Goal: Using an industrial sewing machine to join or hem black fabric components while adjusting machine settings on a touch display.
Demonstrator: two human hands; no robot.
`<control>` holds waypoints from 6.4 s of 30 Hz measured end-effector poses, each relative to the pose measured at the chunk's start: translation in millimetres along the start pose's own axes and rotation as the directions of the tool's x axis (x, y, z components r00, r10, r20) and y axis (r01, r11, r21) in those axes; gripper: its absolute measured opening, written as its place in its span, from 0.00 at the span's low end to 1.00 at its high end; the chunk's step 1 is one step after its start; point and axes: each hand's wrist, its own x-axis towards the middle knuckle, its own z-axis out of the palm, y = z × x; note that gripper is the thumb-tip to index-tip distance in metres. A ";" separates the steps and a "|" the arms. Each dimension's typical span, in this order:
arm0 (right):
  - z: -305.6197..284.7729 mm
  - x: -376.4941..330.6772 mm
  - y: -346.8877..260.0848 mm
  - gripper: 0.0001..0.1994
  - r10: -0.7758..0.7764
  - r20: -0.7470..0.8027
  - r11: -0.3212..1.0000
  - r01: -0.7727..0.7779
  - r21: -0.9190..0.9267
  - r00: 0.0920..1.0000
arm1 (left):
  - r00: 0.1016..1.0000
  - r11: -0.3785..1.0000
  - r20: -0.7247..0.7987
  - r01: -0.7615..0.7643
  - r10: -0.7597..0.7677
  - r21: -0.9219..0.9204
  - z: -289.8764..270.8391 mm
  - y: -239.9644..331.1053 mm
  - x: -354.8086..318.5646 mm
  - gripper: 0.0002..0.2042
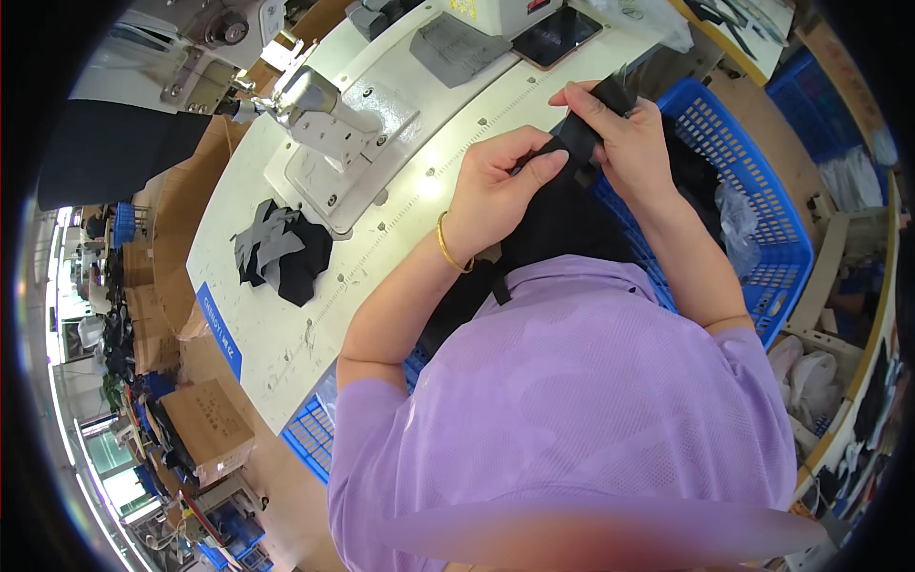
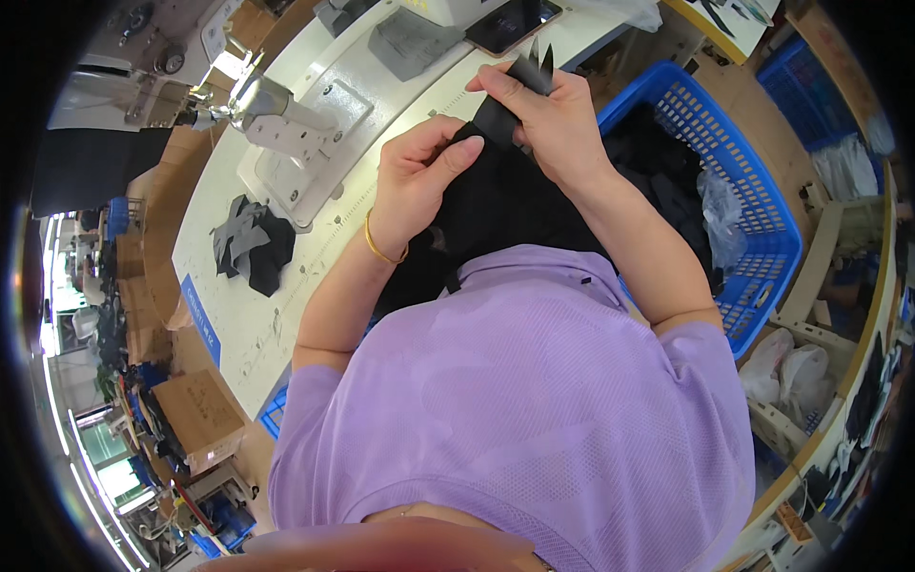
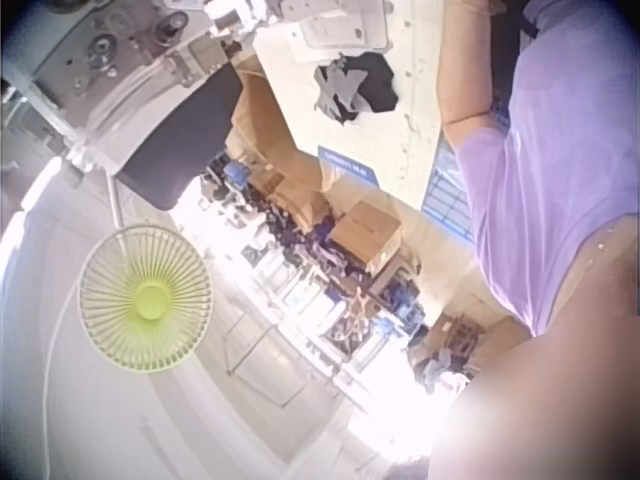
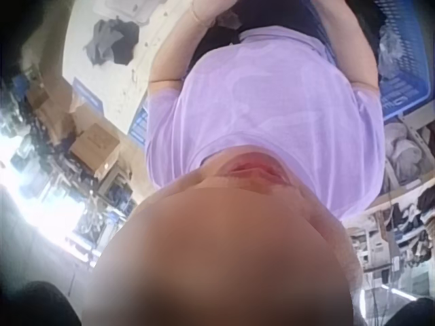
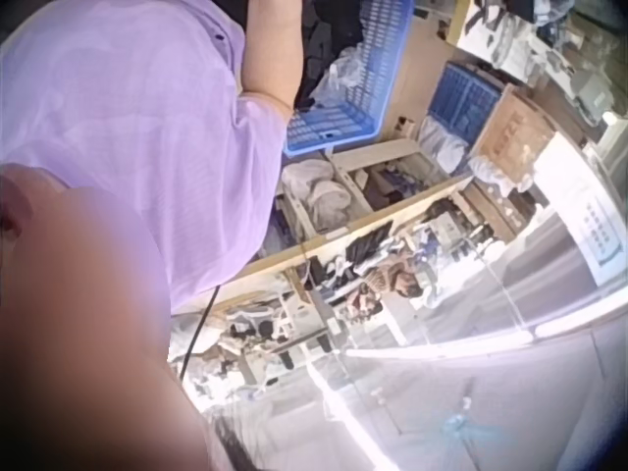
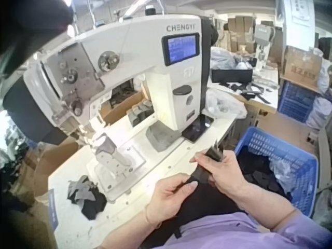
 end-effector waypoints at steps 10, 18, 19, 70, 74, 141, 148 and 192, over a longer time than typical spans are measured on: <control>36.1 7.5 24.2 0.10 -0.001 0.013 0.944 0.005 -0.330 1.000 | 0.971 0.974 -0.214 0.057 -0.105 -0.217 -23.2 -6.2 -27.1 0.06; 101.6 18.9 56.7 0.04 -0.180 0.332 0.944 0.258 -0.207 0.926 | 0.898 0.927 -0.296 0.242 -0.326 -0.286 -88.4 0.9 -103.9 0.08; 114.7 22.3 62.7 0.06 -0.285 0.447 0.881 0.415 -0.226 0.848 | 0.903 0.949 -0.343 0.171 -0.258 -0.265 -101.7 1.9 -117.3 0.08; 243.7 -37.6 156.5 0.20 -0.210 0.964 0.610 0.792 -0.003 0.165 | 0.066 0.552 -0.562 0.311 -0.824 -0.773 -119.8 -90.7 -567.9 0.28; 241.1 -38.8 159.1 0.18 -0.194 0.965 0.573 0.819 -0.032 0.174 | -0.021 0.556 -0.607 0.378 -0.794 -0.740 -144.7 -172.5 -560.5 0.25; 21.2 190.9 -36.9 0.39 -0.906 0.282 0.027 0.709 -0.704 0.315 | 0.887 0.724 -0.448 0.236 0.111 0.648 -46.8 -66.9 -59.4 0.14; 11.4 173.0 -28.3 0.41 -0.897 0.275 0.067 0.722 -0.689 0.345 | 0.892 0.738 -0.446 0.250 0.076 0.627 -45.3 -64.9 -57.6 0.14; -16.3 146.8 -2.6 0.27 -0.897 0.210 0.157 0.727 -0.668 0.388 | 0.893 0.741 -0.441 0.233 0.094 0.629 -45.1 -66.0 -59.2 0.15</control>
